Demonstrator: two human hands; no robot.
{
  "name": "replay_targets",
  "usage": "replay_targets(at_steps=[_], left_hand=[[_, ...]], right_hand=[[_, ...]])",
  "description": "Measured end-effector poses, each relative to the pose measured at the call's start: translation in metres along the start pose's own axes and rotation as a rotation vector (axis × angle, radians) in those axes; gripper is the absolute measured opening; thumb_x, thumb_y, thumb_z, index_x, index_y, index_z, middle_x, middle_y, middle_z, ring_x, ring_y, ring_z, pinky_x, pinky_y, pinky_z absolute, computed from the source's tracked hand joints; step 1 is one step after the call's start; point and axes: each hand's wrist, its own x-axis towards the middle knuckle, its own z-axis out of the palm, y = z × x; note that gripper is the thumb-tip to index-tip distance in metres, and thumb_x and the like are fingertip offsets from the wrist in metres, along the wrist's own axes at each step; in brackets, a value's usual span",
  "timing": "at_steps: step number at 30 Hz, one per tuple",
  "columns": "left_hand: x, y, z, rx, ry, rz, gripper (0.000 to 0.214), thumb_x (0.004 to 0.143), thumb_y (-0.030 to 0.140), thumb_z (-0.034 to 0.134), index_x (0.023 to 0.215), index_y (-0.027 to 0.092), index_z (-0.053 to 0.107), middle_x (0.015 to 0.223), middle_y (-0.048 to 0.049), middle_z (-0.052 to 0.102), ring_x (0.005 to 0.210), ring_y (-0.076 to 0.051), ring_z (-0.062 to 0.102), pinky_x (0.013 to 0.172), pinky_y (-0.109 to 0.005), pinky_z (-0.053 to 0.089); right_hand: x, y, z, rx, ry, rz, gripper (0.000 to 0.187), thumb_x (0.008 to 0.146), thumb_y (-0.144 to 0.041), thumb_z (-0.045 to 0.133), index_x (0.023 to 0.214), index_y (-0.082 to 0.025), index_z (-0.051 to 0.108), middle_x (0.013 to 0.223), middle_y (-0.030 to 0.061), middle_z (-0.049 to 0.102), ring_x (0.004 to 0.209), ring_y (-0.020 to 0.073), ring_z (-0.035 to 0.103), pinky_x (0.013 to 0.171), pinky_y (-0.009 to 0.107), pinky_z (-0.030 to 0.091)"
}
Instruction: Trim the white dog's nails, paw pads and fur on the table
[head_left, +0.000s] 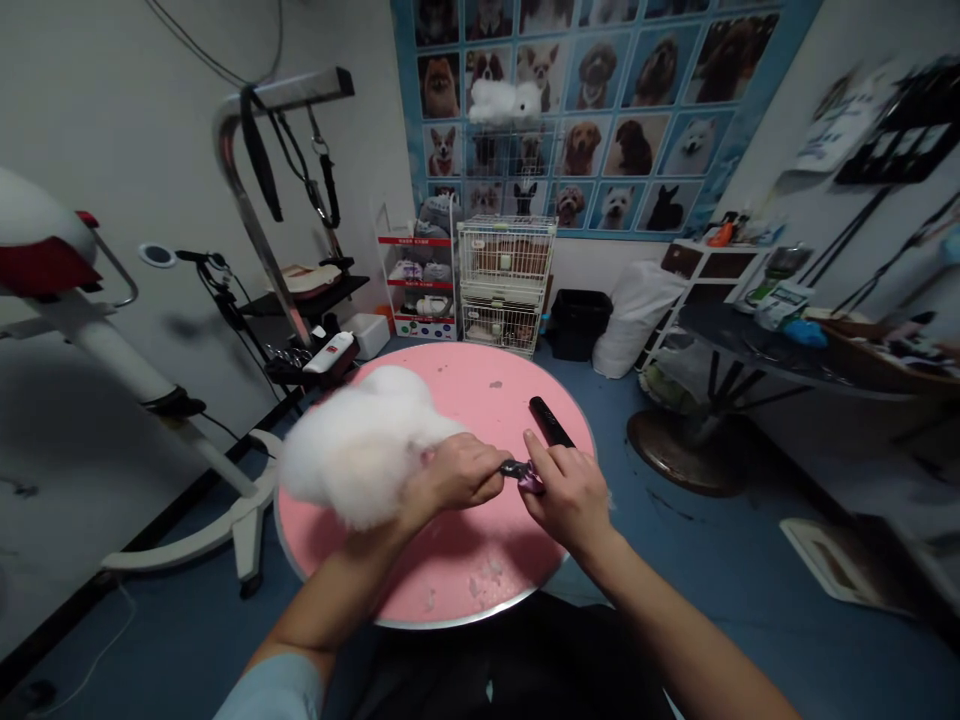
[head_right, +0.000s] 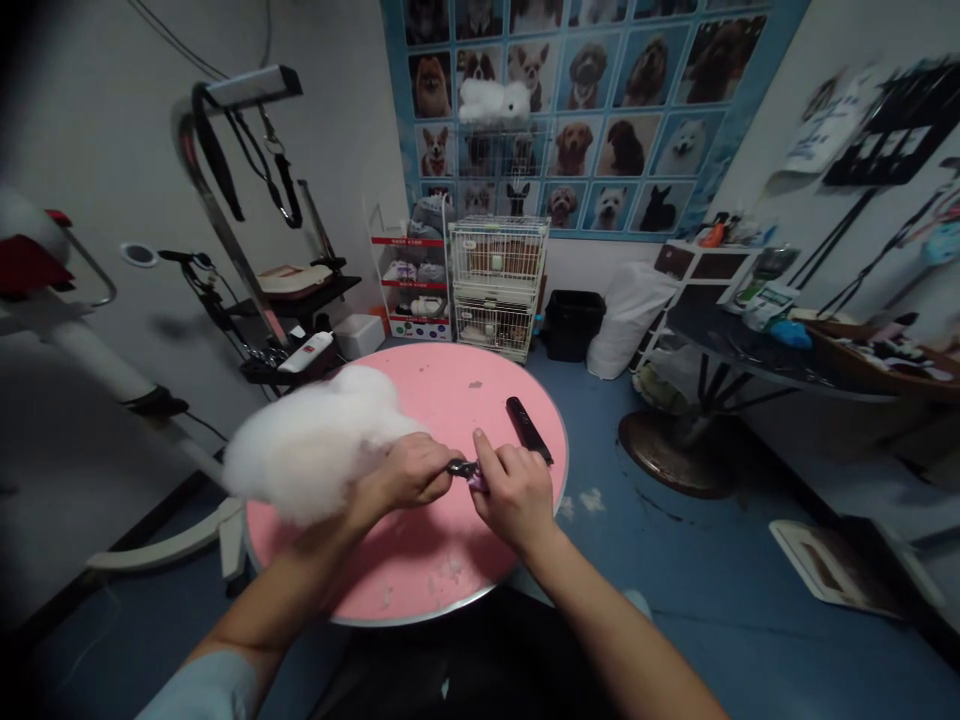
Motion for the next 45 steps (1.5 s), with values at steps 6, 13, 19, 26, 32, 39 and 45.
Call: replay_targets(at_steps=[6, 13, 19, 26, 32, 39, 45], left_hand=[[0.006, -0.003, -0.003, -0.022, 0.041, 0.023, 0.022, 0.082, 0.013, 0.041, 0.088, 0.017, 0.062, 0.061, 0.0022, 0.064, 0.052, -0.012, 0.057, 0.055, -0.028, 0.040], [0.010, -0.008, -0.010, -0.048, 0.096, 0.036, 0.024, 0.093, 0.025, 0.042, 0.079, 0.018, 0.059, 0.056, 0.0028, 0.060, 0.050, -0.011, 0.053, 0.055, -0.027, 0.035], [0.005, -0.008, -0.018, -0.085, 0.148, -0.077, 0.029, 0.095, 0.026, 0.040, 0.074, 0.018, 0.059, 0.056, 0.0017, 0.060, 0.048, -0.010, 0.049, 0.057, -0.026, 0.034], [0.003, -0.005, -0.018, -0.063, 0.217, -0.080, 0.032, 0.092, 0.022, 0.039, 0.064, 0.018, 0.054, 0.050, 0.0018, 0.054, 0.045, -0.010, 0.044, 0.054, -0.027, 0.033], [0.001, -0.005, -0.019, -0.068, 0.207, -0.081, 0.032, 0.093, 0.023, 0.039, 0.064, 0.018, 0.054, 0.051, 0.0018, 0.056, 0.046, -0.010, 0.045, 0.054, -0.027, 0.033], [-0.001, -0.005, -0.018, -0.112, 0.197, -0.109, 0.033, 0.093, 0.026, 0.040, 0.066, 0.018, 0.057, 0.053, 0.0011, 0.058, 0.047, -0.010, 0.047, 0.056, -0.027, 0.035], [0.002, -0.003, -0.019, -0.177, 0.257, -0.183, 0.033, 0.095, 0.027, 0.039, 0.072, 0.018, 0.061, 0.058, 0.0009, 0.063, 0.050, -0.010, 0.050, 0.056, -0.026, 0.037]], right_hand=[[0.005, 0.002, -0.002, -0.010, -0.038, 0.005, 0.043, 0.084, -0.020, 0.053, 0.125, -0.009, 0.061, 0.070, 0.0034, 0.059, 0.065, 0.0173, 0.051, 0.062, 0.031, 0.036], [0.004, 0.007, 0.005, 0.113, -0.011, 0.091, 0.046, 0.083, -0.019, 0.054, 0.128, -0.011, 0.057, 0.071, 0.0008, 0.062, 0.062, 0.0153, 0.056, 0.062, 0.028, 0.043], [0.010, 0.001, 0.010, 0.190, 0.041, 0.057, 0.045, 0.084, -0.022, 0.056, 0.128, -0.014, 0.054, 0.078, 0.0034, 0.061, 0.066, 0.0172, 0.055, 0.064, 0.030, 0.044], [0.028, -0.007, 0.007, 0.151, 0.028, -0.022, 0.044, 0.081, -0.022, 0.057, 0.124, -0.015, 0.059, 0.075, 0.0031, 0.058, 0.067, 0.0176, 0.053, 0.063, 0.031, 0.039], [0.027, -0.008, 0.004, 0.159, -0.028, -0.008, 0.045, 0.082, -0.021, 0.055, 0.126, -0.014, 0.059, 0.075, 0.0032, 0.061, 0.067, 0.0172, 0.054, 0.062, 0.030, 0.041], [0.024, -0.010, 0.005, 0.200, -0.010, 0.017, 0.043, 0.084, -0.018, 0.054, 0.127, -0.014, 0.058, 0.076, 0.0027, 0.067, 0.064, 0.0151, 0.060, 0.060, 0.026, 0.045], [0.022, -0.017, 0.015, 0.266, 0.116, 0.124, 0.036, 0.083, -0.022, 0.056, 0.119, -0.015, 0.059, 0.073, 0.0028, 0.063, 0.064, 0.0165, 0.058, 0.063, 0.029, 0.048]])
